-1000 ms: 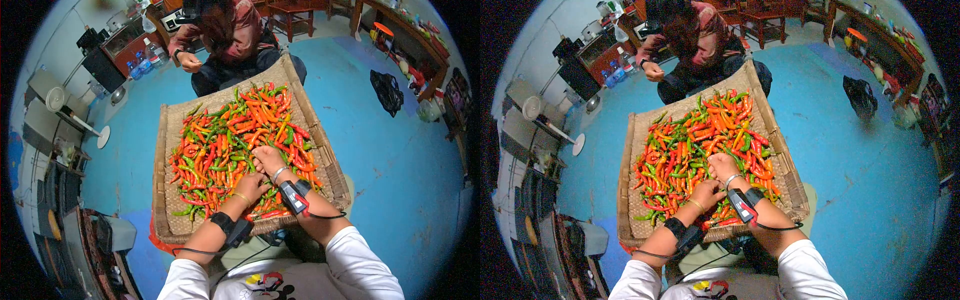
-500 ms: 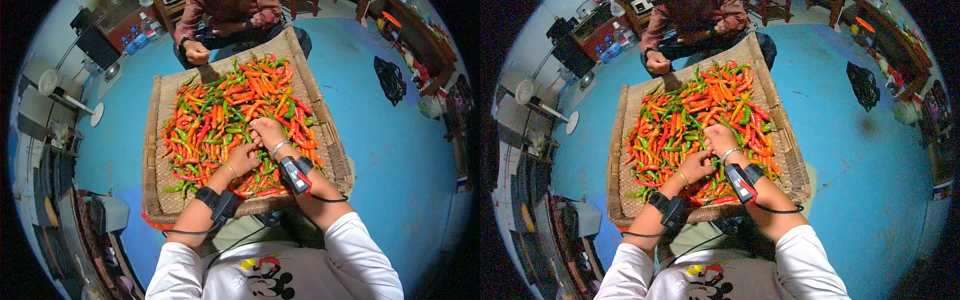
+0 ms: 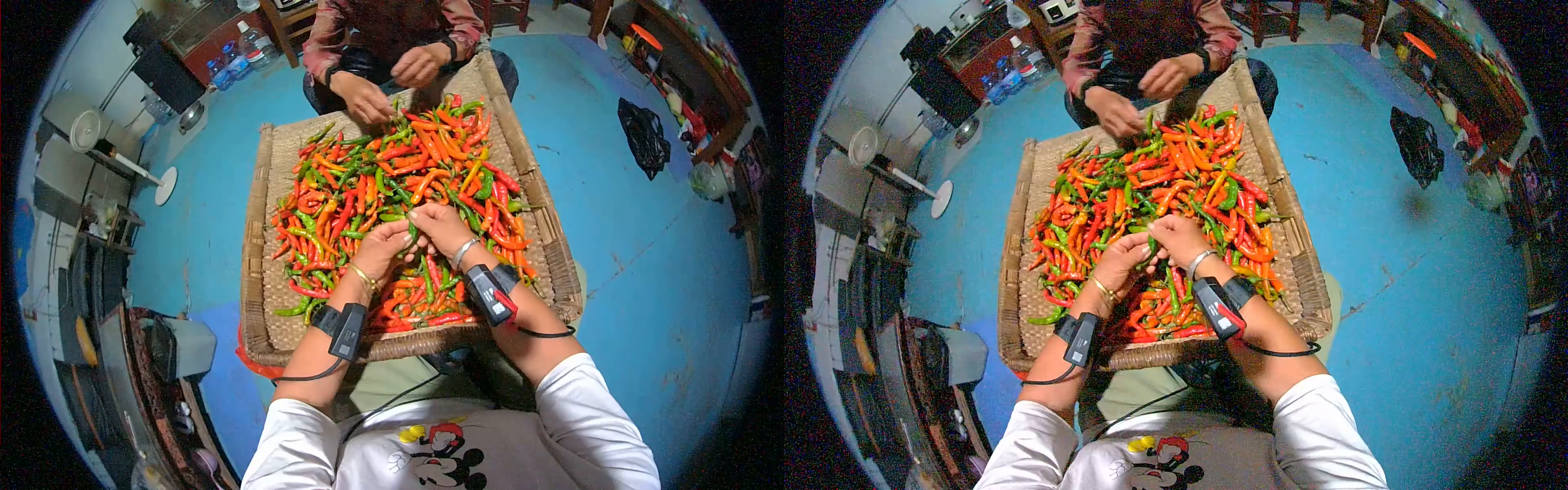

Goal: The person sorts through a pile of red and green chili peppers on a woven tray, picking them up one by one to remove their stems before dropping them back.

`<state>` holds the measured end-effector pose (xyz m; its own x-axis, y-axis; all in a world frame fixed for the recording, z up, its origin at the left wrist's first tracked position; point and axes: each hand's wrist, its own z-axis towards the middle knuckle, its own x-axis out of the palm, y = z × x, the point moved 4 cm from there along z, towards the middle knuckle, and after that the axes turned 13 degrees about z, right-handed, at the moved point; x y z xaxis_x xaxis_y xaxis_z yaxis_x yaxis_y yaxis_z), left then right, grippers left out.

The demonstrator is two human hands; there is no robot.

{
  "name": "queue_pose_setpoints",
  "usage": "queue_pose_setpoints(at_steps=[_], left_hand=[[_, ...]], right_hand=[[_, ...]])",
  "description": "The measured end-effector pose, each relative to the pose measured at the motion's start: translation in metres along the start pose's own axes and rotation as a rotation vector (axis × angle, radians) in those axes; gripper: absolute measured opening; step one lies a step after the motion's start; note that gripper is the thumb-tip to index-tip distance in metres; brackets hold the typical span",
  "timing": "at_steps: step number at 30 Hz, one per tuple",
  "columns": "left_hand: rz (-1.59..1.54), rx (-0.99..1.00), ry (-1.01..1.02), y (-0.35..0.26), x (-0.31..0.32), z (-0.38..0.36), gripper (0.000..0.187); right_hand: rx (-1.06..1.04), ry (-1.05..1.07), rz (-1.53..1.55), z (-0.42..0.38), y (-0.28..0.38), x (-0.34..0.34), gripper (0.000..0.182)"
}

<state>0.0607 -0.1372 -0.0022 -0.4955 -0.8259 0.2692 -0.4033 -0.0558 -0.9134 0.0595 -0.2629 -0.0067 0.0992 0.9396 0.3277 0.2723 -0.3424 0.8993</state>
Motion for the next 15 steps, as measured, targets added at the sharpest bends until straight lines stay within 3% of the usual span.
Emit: queue_pose_setpoints(at_steps=[10,15], left_hand=[[0.412,0.118,-0.110,-0.0098,0.0005,-0.0027,0.012],[0.160,-0.062,-0.027,-0.0021,-0.0009,-0.0017,0.008]], right_hand=[[0.064,0.063,0.076,-0.0020,-0.0065,0.0076,0.019],[0.101,0.049,0.168,-0.0030,-0.0024,0.0055,0.020]])
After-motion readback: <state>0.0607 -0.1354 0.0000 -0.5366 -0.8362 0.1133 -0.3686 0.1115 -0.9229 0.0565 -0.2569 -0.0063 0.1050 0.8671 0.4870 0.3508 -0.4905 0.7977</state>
